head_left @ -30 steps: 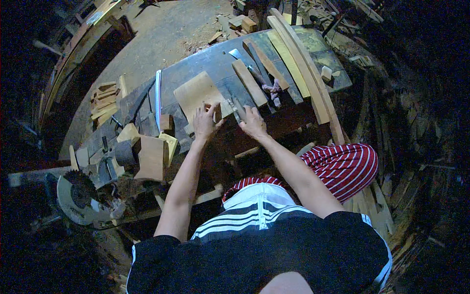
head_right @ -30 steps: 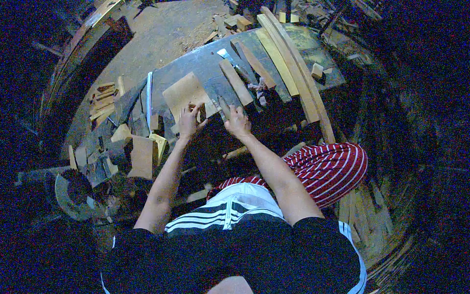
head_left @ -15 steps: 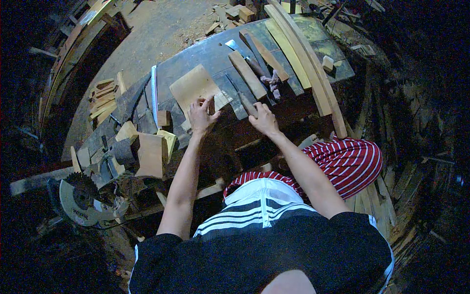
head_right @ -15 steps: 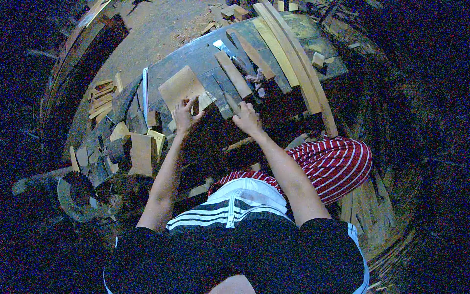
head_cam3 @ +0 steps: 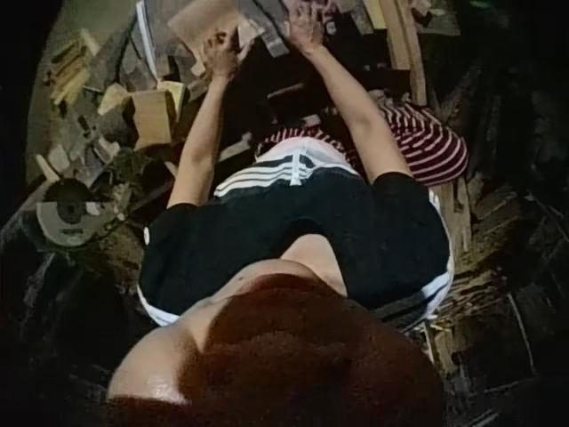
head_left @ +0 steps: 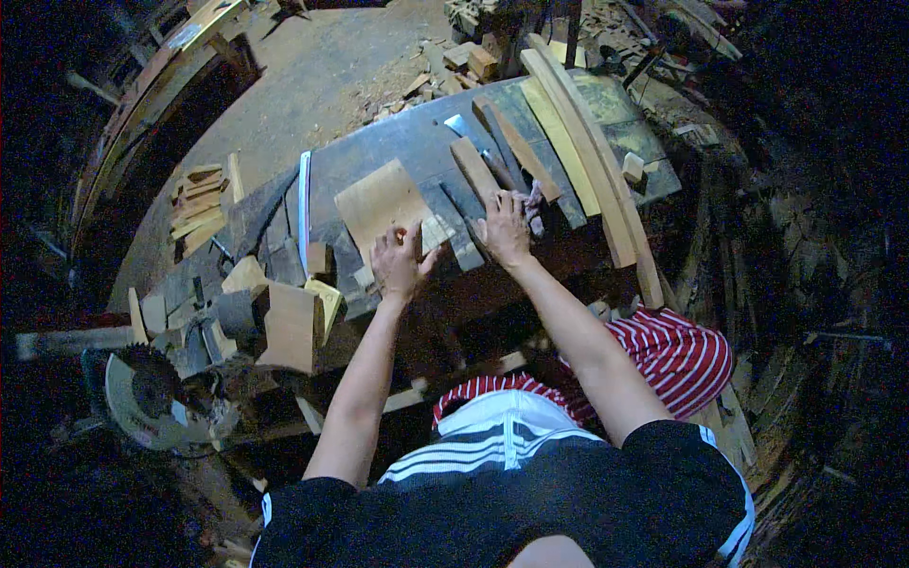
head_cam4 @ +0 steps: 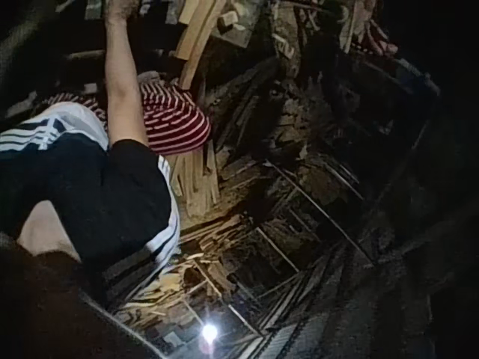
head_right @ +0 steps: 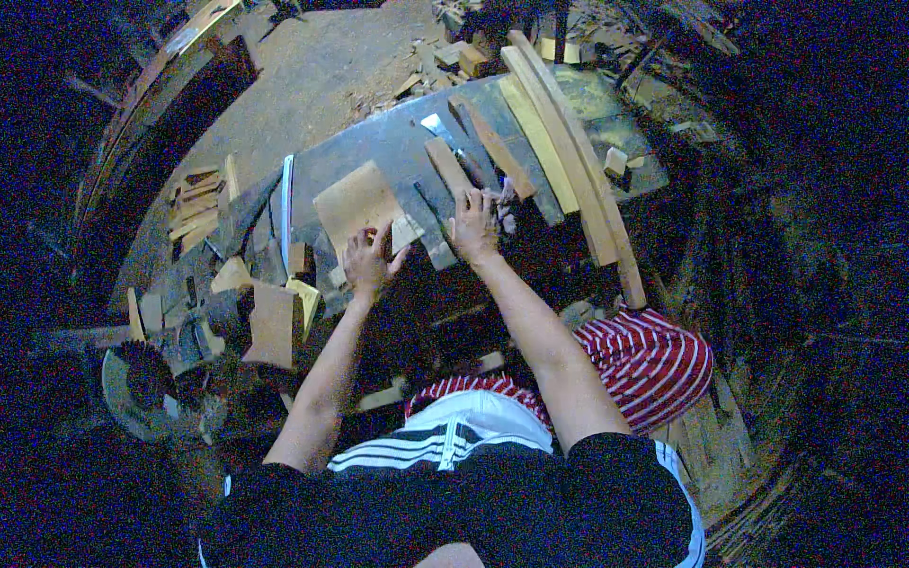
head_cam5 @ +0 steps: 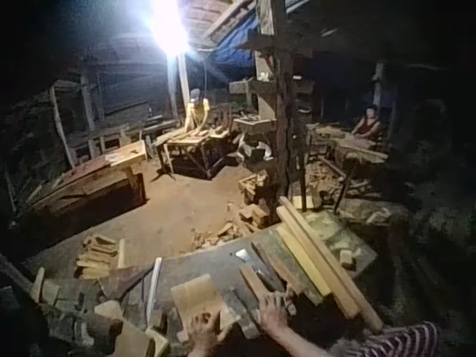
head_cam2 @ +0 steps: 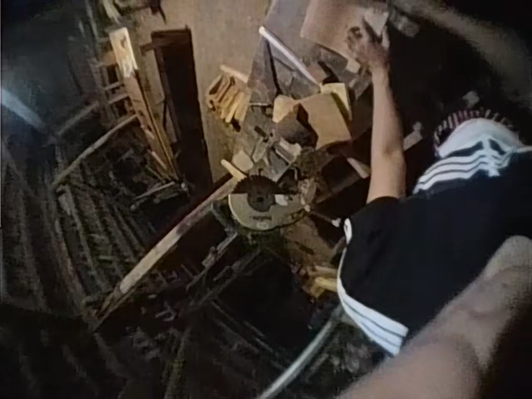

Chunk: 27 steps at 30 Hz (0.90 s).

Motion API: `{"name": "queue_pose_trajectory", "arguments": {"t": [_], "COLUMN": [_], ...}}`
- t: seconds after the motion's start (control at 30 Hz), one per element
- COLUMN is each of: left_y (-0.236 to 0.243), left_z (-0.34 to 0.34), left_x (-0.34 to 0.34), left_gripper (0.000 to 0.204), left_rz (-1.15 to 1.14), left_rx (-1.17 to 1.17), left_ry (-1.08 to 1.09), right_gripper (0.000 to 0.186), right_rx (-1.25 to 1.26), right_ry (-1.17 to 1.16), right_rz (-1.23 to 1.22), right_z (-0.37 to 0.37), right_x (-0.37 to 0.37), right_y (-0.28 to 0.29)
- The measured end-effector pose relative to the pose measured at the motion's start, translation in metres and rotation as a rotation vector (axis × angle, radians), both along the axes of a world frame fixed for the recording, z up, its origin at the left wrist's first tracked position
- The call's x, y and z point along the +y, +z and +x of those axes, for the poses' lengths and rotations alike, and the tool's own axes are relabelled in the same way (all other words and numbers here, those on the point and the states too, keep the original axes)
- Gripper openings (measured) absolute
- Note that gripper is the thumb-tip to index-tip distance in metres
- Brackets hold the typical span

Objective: The person saws notches into a wooden block using a hand saw.

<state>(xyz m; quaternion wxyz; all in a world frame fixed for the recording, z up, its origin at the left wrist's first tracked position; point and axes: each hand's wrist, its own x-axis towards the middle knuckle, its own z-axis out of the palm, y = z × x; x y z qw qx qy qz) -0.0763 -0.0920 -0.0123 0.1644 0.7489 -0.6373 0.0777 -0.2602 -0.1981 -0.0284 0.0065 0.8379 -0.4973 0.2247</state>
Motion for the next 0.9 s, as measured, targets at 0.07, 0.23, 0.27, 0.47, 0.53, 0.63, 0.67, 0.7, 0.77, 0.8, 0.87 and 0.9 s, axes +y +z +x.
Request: {"name": "queue_pose_trajectory", "arguments": {"t": [0.07, 0.23, 0.27, 0.47, 0.53, 0.63, 0.67, 0.7, 0.77, 0.8, 0.87, 0.9], "left_y": [0.003, 0.003, 0.001, -0.004, -0.004, -0.004, -0.004, -0.004, -0.003, -0.003, 0.0, 0.001], "left_z": [-0.001, -0.001, -0.002, 0.002, 0.001, 0.001, 0.0, 0.0, 0.0, 0.0, 0.001, -0.001], "left_x": [0.0, 0.004, 0.004, 0.003, 0.004, 0.005, 0.004, 0.004, 0.004, 0.006, 0.006, 0.008], "left_gripper": [0.059, 0.06, 0.06, 0.066, 0.065, 0.064, 0.064, 0.064, 0.063, 0.063, 0.062, 0.061], "left_rz": [-0.024, 0.015, 0.006, 0.047, 0.019, -0.034, -0.056, -0.027, -0.034, -0.038, 0.0, 0.012], "left_rx": [-0.002, -0.003, -0.006, -0.039, -0.011, -0.004, 0.012, 0.0, 0.001, 0.016, 0.05, 0.101], "left_ry": [0.001, 0.022, 0.017, 0.014, 0.02, 0.015, 0.005, 0.024, 0.046, 0.045, 0.047, 0.071], "right_gripper": [0.054, 0.044, 0.047, 0.055, 0.051, 0.051, 0.052, 0.05, 0.048, 0.047, 0.043, 0.042], "right_rx": [0.127, 0.135, 0.172, -0.426, -0.497, -0.478, -0.407, -0.446, -0.407, -0.403, -0.353, -0.321], "right_ry": [-0.081, -0.288, -0.296, -0.171, -0.133, -0.064, -0.055, -0.024, -0.046, -0.021, -0.053, -0.069], "right_rz": [0.118, 0.057, 0.058, 0.823, 0.848, 0.685, 0.62, 0.59, 0.657, 0.655, 0.588, 0.606], "right_z": [0.008, 0.011, 0.008, -0.034, -0.053, -0.067, -0.068, -0.066, -0.059, -0.054, -0.047, -0.047], "right_x": [-0.016, -0.024, -0.024, 0.001, 0.035, 0.089, 0.107, 0.118, 0.134, 0.136, 0.129, 0.123], "right_y": [-0.011, -0.022, -0.019, 0.027, 0.035, 0.033, 0.029, 0.025, 0.019, 0.017, 0.015, 0.017]}}
